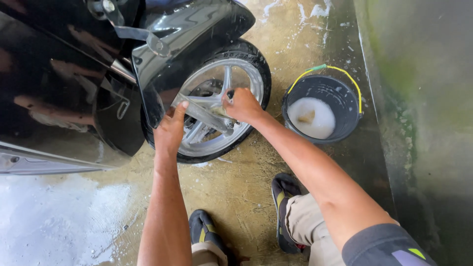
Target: The person kneels beside a motorcycle and scrubs the front wheel rim and spokes with a brush. They repeatedly dip the brush into a bucket of soapy water to clean the wheel thoroughly.
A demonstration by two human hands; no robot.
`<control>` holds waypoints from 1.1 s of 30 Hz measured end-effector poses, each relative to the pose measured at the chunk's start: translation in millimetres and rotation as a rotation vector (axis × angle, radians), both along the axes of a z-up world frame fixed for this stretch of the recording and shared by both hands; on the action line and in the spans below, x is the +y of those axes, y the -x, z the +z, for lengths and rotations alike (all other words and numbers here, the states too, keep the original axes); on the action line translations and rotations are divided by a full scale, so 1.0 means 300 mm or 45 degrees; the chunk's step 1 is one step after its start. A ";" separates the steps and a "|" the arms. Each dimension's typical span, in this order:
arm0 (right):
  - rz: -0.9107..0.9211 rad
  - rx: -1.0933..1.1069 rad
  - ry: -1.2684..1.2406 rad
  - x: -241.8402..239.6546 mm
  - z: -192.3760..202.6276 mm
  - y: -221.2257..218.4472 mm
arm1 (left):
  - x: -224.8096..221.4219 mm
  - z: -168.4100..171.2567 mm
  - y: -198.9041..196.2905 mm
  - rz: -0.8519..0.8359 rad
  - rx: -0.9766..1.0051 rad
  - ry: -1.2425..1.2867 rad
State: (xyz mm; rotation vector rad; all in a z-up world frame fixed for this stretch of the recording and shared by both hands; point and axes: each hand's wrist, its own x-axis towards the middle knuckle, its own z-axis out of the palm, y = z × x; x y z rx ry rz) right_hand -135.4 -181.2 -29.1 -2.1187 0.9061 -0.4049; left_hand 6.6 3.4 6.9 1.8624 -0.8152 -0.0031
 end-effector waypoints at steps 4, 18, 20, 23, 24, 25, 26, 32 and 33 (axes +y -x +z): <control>0.103 -0.214 0.005 0.057 0.116 0.004 | -0.020 -0.007 -0.025 0.045 0.256 -0.730; -0.012 -0.072 0.006 -0.004 0.118 0.032 | -0.020 0.041 0.012 -0.027 0.288 -0.682; 0.035 -0.360 -0.219 0.000 0.149 0.020 | -0.020 0.045 0.024 -0.050 0.225 -0.554; -0.008 -0.120 -0.148 0.026 0.115 0.027 | -0.029 -0.005 0.017 -0.060 0.188 -0.437; -0.003 -0.123 -0.147 0.016 0.106 0.021 | -0.040 -0.002 0.016 -0.056 0.186 -0.436; -0.007 -0.105 -0.062 0.005 0.094 0.015 | -0.052 0.000 0.015 -0.076 0.184 -0.404; -0.016 -0.081 0.019 -0.003 0.074 0.019 | -0.063 -0.008 0.021 -0.102 0.187 -0.378; 0.104 -0.091 0.032 0.022 0.108 -0.002 | -0.046 -0.024 -0.006 -0.130 0.247 -0.555; 0.106 -0.090 0.030 -0.007 0.074 -0.013 | -0.055 -0.022 -0.013 -0.128 0.249 -0.556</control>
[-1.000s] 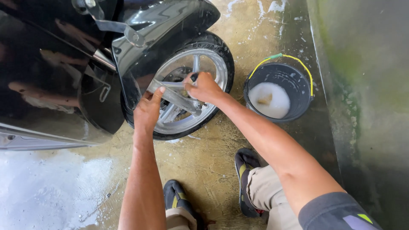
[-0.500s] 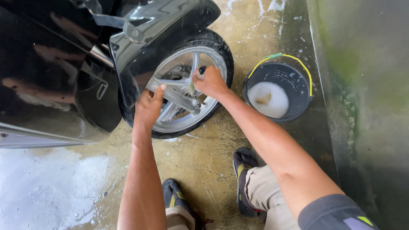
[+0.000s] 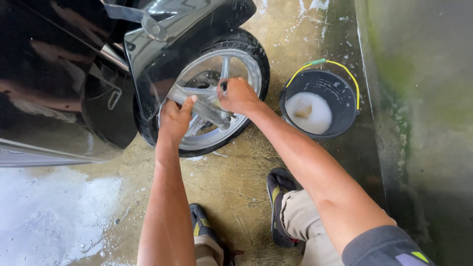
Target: The person kneels beside a motorcycle and scrubs the front wheel rim and spokes with a brush. They repeatedly dip the brush into a bucket of soapy water to clean the wheel thoroughly.
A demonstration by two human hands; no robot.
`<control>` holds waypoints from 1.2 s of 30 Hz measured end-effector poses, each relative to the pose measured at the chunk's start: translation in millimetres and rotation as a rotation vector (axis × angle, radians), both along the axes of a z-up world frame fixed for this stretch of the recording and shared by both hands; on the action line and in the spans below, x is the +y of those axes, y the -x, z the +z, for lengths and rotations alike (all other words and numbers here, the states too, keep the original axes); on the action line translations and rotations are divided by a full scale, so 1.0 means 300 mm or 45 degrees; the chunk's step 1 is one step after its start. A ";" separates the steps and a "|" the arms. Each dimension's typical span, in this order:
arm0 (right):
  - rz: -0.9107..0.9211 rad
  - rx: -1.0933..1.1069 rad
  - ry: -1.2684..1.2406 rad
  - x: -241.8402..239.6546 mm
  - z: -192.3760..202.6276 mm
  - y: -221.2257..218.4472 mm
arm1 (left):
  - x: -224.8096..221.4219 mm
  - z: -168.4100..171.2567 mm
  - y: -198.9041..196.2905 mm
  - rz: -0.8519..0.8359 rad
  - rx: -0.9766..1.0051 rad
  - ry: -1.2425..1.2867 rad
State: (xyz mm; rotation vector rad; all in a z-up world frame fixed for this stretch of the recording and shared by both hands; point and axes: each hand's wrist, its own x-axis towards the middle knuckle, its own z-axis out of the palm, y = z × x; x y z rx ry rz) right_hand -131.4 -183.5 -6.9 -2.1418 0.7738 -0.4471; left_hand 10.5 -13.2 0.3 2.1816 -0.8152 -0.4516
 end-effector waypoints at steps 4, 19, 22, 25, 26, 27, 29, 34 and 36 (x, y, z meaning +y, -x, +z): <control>-0.100 0.045 0.078 0.001 0.050 0.020 | 0.000 -0.002 0.010 0.020 0.000 0.010; -0.056 0.005 0.061 -0.011 -0.001 0.040 | 0.009 0.017 0.046 0.002 -0.018 0.103; -0.055 -0.071 0.104 -0.008 0.017 0.014 | 0.009 -0.002 0.037 0.008 -0.008 0.063; -0.022 -0.040 0.040 0.042 0.068 0.040 | 0.004 -0.008 0.043 0.011 -0.006 0.044; 0.014 0.044 0.005 0.065 0.089 0.056 | 0.003 -0.007 0.044 0.014 -0.010 0.032; 0.017 0.042 0.007 0.033 0.059 0.044 | 0.005 0.004 0.049 0.017 -0.012 0.034; -0.056 0.045 0.125 -0.030 -0.008 0.020 | 0.007 0.020 0.058 0.022 0.040 0.049; 0.015 0.011 0.084 0.012 0.023 0.026 | 0.006 0.011 0.054 0.019 0.063 0.057; 0.045 0.083 0.152 0.010 0.021 0.020 | 0.004 0.021 0.054 0.028 0.058 0.045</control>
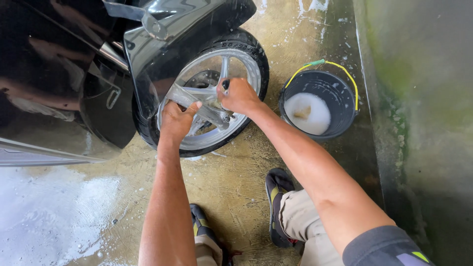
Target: The person kneels beside a motorcycle and scrubs the front wheel rim and spokes with a brush. They repeatedly dip the brush into a bucket of soapy water to clean the wheel thoroughly.
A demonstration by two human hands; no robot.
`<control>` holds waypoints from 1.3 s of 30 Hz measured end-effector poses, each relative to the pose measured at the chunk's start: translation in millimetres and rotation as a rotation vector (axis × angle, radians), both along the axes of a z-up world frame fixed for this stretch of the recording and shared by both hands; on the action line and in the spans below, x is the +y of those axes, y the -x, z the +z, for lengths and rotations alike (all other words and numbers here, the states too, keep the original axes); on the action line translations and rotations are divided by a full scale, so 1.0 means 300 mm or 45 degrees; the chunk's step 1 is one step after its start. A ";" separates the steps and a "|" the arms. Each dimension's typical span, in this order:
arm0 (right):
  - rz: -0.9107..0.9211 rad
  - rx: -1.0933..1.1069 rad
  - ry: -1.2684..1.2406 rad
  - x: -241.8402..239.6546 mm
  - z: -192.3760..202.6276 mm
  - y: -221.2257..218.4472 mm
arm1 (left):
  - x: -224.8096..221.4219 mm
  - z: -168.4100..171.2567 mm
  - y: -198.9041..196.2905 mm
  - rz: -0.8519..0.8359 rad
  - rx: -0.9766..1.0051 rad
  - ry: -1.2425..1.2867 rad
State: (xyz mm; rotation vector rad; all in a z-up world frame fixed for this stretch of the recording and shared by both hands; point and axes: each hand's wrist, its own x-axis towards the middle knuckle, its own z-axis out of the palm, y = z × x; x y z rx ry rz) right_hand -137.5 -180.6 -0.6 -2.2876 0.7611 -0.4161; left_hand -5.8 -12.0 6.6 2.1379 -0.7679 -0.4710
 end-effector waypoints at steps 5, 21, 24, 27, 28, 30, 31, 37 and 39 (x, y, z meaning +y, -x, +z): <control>-0.059 -0.181 -0.125 0.043 0.083 0.003 | -0.003 -0.041 -0.019 -0.007 -0.005 0.000; -0.114 -0.094 -0.085 0.008 0.054 -0.005 | 0.005 -0.040 -0.009 -0.083 0.031 0.085; -0.061 -0.235 -0.154 0.014 0.038 -0.005 | 0.001 -0.040 -0.005 -0.102 0.080 0.124; 0.055 0.099 0.094 -0.001 -0.005 -0.010 | -0.001 -0.049 -0.010 -0.093 0.083 0.110; 0.020 0.047 0.055 0.009 0.027 -0.012 | -0.002 -0.054 -0.014 -0.091 0.077 0.095; -0.015 0.002 0.015 0.034 0.077 -0.007 | 0.001 -0.068 -0.013 -0.088 0.077 0.077; 0.007 -0.050 -0.049 0.044 0.101 -0.004 | -0.002 -0.069 -0.015 -0.089 0.062 0.079; -0.076 0.058 0.031 -0.045 -0.037 -0.030 | -0.007 -0.079 -0.020 -0.090 0.046 0.076; -0.066 -0.056 -0.011 -0.030 -0.003 -0.014 | -0.009 -0.086 -0.018 -0.090 0.052 0.066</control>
